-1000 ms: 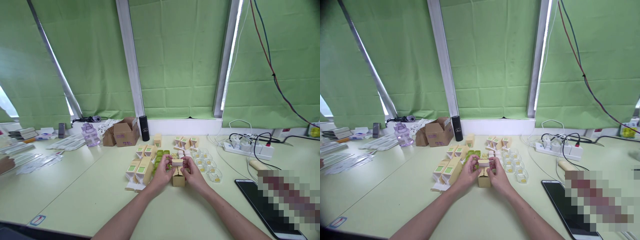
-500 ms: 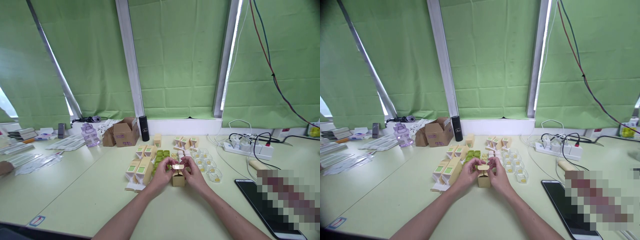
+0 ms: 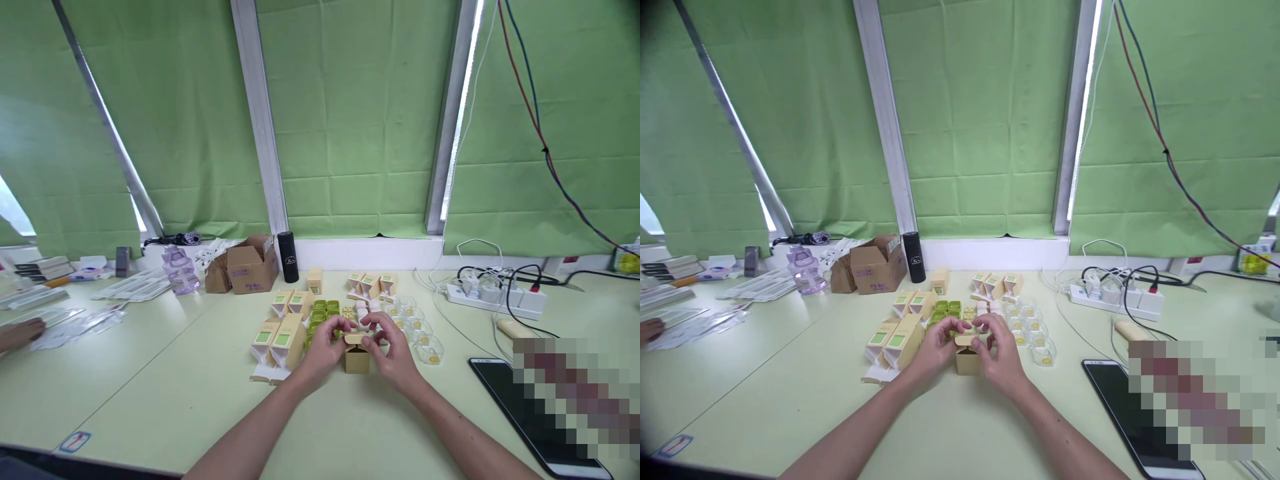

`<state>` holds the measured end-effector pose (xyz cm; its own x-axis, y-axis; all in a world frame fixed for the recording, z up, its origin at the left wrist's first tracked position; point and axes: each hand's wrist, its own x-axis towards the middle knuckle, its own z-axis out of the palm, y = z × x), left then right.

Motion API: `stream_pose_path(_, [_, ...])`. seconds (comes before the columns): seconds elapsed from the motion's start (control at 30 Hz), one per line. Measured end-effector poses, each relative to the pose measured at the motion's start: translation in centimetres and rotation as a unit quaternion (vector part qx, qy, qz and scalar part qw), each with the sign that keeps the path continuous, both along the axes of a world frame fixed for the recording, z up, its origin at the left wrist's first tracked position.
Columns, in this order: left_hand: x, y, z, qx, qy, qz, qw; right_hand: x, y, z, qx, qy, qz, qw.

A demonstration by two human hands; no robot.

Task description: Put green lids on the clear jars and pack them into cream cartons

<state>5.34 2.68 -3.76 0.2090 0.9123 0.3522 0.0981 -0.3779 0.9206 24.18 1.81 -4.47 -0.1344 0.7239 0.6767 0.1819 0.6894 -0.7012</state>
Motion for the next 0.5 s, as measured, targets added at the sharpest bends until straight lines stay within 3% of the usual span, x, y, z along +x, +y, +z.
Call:
stream_pose_path(0.27, [-0.4,-0.1,1.1,-0.009,-0.049,-0.043,0.998,0.1,0.1,-0.3,0.051,-0.042,-0.013,0.998])
stream_pose_path(0.5, [-0.4,-0.6,1.3,0.012,-0.011,-0.034,0.999,0.4,0.0,-0.4,0.100,-0.113,-0.031,0.988])
